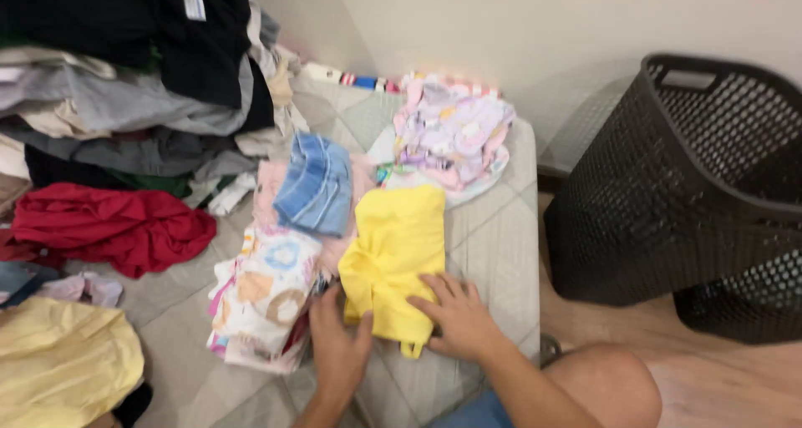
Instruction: Folding various items of clothing, including children's clothes, on a bed.
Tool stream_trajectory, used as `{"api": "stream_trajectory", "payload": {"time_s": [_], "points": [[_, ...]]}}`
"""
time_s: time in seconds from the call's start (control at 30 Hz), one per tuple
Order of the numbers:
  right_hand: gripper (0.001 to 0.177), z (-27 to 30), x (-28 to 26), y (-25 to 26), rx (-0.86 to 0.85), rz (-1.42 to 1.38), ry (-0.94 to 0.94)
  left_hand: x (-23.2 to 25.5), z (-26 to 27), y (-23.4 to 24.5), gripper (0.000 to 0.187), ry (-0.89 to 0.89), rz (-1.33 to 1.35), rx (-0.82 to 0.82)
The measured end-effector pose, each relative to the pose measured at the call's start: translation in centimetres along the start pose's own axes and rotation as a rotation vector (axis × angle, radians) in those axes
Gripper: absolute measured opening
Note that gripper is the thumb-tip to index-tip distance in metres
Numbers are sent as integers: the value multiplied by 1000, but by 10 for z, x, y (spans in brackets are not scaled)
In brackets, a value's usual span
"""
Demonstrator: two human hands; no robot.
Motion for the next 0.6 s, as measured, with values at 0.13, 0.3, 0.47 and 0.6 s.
{"api": "stream_trajectory", "payload": {"time_s": [0.13,0.3,0.47,0.6], "points": [[48,-19,3,-4,50,-73,-29,20,-17,-25,60,-50,-210,-75],[49,-23,37,7,90,-227,-106,36,-26,-52,64,-126,-627,-169],[50,-26,76,57,152,-333,-198,62,-56,-73,67,-161,-924,-284],[51,-51,73,69,203,-443,-261,134,-111,-111,70,-222,-1228,-381]]}}
Point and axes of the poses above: each hand's wrist, its own z-axis away from the middle knuckle, its own y-axis out of the back of the hand, x = y × z, the point moved 6 cm from there along -z, towards the middle knuckle, and after that the axes turned 1 degree about -y, right-handed, at the moved point
